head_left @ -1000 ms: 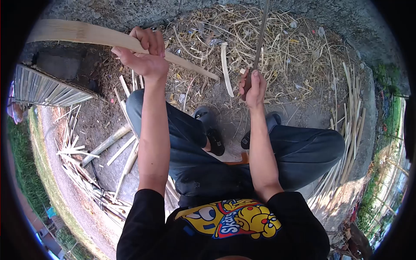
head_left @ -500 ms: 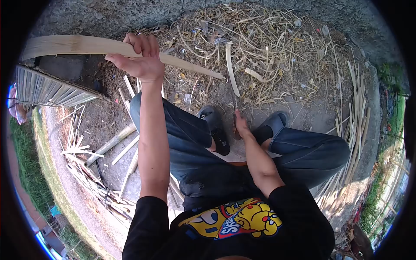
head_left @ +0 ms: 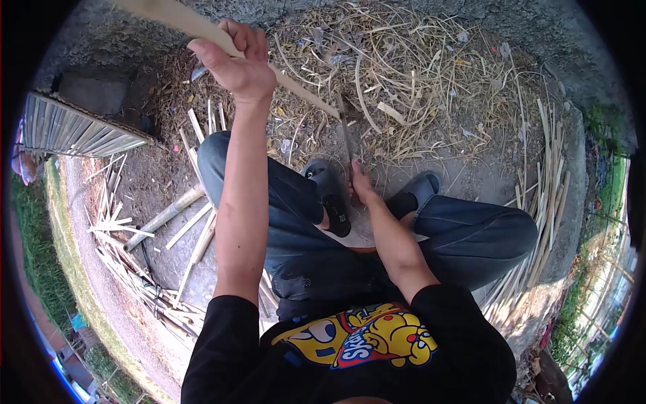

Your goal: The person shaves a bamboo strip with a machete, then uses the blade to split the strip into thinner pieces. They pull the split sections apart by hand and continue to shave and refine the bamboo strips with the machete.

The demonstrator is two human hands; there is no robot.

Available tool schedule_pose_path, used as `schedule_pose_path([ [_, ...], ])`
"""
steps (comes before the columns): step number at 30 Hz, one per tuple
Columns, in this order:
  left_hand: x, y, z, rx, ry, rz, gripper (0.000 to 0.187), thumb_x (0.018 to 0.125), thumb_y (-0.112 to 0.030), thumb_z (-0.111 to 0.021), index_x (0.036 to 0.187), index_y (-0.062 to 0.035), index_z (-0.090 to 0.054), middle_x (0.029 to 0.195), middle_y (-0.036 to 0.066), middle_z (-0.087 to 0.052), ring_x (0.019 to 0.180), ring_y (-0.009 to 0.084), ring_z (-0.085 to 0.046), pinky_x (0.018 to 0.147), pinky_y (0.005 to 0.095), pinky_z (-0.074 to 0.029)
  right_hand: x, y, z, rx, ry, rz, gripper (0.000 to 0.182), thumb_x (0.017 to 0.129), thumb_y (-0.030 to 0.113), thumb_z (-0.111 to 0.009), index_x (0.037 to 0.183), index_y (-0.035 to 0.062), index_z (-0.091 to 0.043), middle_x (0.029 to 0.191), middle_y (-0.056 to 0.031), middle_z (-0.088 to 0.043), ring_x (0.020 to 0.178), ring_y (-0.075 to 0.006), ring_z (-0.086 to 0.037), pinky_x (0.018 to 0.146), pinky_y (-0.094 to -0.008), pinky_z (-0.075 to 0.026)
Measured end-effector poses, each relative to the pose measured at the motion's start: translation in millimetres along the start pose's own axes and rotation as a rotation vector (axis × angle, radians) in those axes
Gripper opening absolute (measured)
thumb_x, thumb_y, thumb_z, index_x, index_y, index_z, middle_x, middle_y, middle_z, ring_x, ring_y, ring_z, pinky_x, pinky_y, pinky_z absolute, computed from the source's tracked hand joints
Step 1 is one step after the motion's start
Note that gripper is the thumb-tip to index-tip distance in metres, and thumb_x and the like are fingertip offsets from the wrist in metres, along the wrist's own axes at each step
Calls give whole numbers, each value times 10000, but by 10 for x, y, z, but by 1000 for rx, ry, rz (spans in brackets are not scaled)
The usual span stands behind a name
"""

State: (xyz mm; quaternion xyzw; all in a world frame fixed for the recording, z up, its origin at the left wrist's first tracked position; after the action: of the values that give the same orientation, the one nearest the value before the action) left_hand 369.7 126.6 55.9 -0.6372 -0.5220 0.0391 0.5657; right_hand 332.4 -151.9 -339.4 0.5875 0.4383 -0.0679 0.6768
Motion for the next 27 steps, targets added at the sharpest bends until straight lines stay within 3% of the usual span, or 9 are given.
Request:
schedule_pose_path([
  [4,-32,18,-64,23,-34,24,797,820,-917,-313,678,-133,-303,597,-10,-274,468,129,-217,430,287,-200,-85,58,206,-31,39,-245,634,948,680,-492,714,92,-489,559,-14,-455,413,-142,-434,407,-326,-368],
  [6,14,31,-89,-7,-32,17,785,839,-902,-301,685,-131,-307,601,-10,-274,470,131,-221,433,287,-200,-41,247,100,82,30,-80,633,963,663,-480,724,78,-503,557,-24,-471,408,-142,-444,395,-323,-365],
  [11,51,178,130,-90,-14,43,764,859,-880,-312,689,-135,-308,625,-11,-302,483,126,-220,456,287,-208,-319,1833,-353,432,129,477,619,1006,618,-424,772,52,-510,557,-37,-503,437,-136,-482,425,-287,-379],
  [14,15,148,69,-126,-10,54,774,839,-901,-311,679,-144,-302,596,-15,-285,470,122,-218,437,277,-217,-316,1659,-390,435,141,625,610,1014,606,-414,789,47,-510,550,-37,-494,447,-136,-492,439,-275,-381],
  [15,12,132,41,-83,-18,30,771,843,-898,-308,682,-143,-304,587,-16,-276,468,122,-214,437,278,-219,-156,1178,-345,340,76,546,628,992,635,-437,785,46,-510,549,-45,-491,441,-146,-489,440,-289,-384],
  [17,-38,57,-55,-53,-19,-9,768,847,-894,-304,685,-143,-306,577,-17,-268,467,122,-210,437,279,-220,-26,75,-76,42,57,-284,610,952,680,-462,835,84,-507,603,-33,-469,444,-147,-440,449,-329,-378],
  [19,-107,14,-123,27,-49,-20,762,857,-886,-288,690,-143,-311,560,-18,-251,467,126,-209,438,279,-221,31,-185,178,-144,3,-238,614,922,702,-507,798,101,-518,612,-24,-465,442,-149,-421,449,-341,-376],
  [24,-25,-5,104,-17,-48,32,760,868,-875,-299,705,-133,-308,626,-5,-309,478,127,-220,466,284,-206,-130,383,135,92,37,-332,655,918,712,-505,734,83,-508,524,-11,-424,407,-157,-453,426,-357,-414],
  [27,-85,-7,260,-2,-35,41,760,863,-881,-296,711,-136,-311,633,-8,-305,489,131,-218,466,290,-228,-304,1196,-179,338,157,71,638,977,661,-427,746,71,-505,537,-20,-459,415,-142,-459,421,-316,-400],
])
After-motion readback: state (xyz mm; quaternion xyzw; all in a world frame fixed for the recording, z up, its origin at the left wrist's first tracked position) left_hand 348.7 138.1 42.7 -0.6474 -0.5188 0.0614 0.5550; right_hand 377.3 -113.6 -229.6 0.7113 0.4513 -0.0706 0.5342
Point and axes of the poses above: each hand's wrist, its own x-axis towards the middle knuckle, its own z-axis out of the back of the hand, y = z × x, the point moved 3 cm from there along x, towards the middle knuckle
